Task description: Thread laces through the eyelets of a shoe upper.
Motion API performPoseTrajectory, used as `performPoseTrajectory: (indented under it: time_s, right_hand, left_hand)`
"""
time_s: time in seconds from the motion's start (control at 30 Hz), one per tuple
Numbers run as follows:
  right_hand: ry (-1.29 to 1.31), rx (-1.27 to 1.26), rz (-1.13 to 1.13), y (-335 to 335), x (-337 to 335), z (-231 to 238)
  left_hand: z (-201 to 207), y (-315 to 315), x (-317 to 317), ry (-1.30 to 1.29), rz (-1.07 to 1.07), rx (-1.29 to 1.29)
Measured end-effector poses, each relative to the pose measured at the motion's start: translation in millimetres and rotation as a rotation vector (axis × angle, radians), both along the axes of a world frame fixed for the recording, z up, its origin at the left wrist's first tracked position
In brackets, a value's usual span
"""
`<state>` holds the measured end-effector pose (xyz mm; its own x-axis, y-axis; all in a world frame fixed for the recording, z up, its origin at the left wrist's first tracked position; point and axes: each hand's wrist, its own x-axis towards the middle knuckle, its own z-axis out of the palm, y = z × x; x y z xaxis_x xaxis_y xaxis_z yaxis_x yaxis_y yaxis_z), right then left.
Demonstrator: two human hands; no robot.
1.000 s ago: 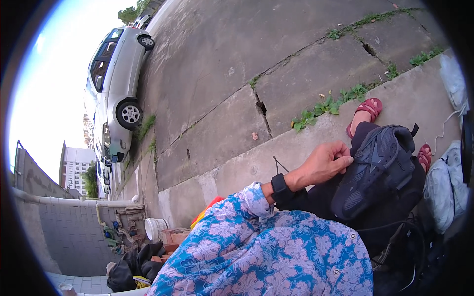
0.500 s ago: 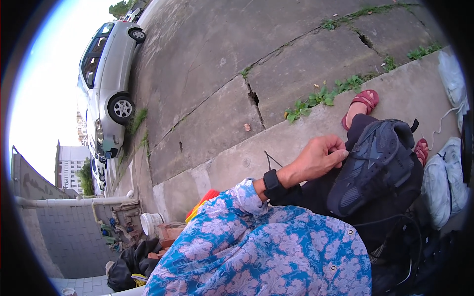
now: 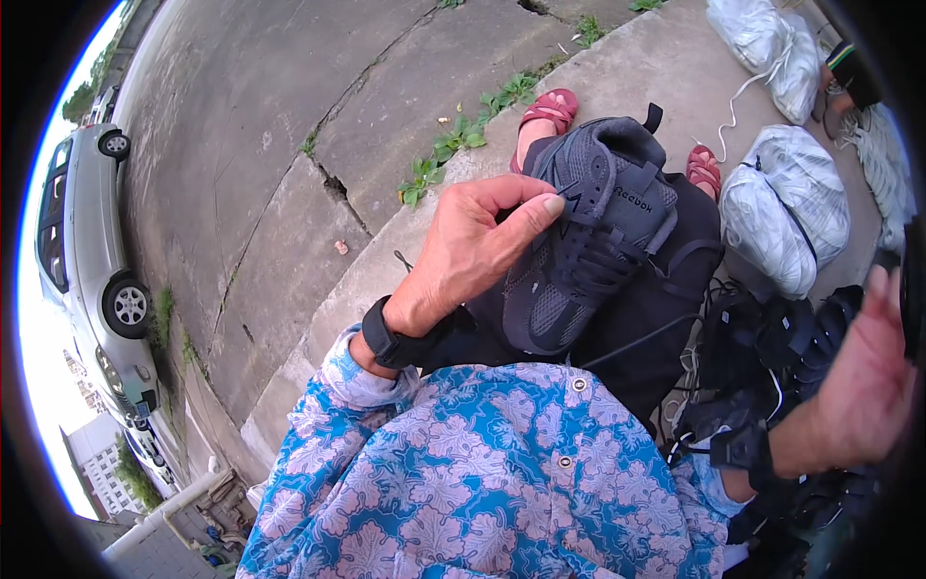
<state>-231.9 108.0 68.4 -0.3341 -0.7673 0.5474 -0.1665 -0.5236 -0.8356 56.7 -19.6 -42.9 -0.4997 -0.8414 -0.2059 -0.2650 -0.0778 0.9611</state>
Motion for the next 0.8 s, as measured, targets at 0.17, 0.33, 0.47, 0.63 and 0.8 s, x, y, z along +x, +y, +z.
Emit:
performPoseTrajectory:
  time_s: [0.17,0.33,0.47,0.63,0.8]
  right_hand:
    - [0.551,0.365,-0.029,-44,71,-72]
    - [0.889,0.377,-0.002,-39,94,-99]
    - [0.728,0.396,-0.013,-37,90,-107]
    - [0.832,0.395,-0.046,-42,88,-111]
    - [0.811,0.391,-0.025,-41,89,-114]
  left_hand:
    - [2,2,-8,-0.18,-0.085,-0.161]
    - [1,-3,-10,-0.212,-0.175,-0.121]
    - [2,-6,-11,-0.185,-0.254,-0.093]
    - [-1,-9,-16,-0.193,-0.23,-0.125]
    - [-1,-4,-29,-0.231,-0.245,-0.303]
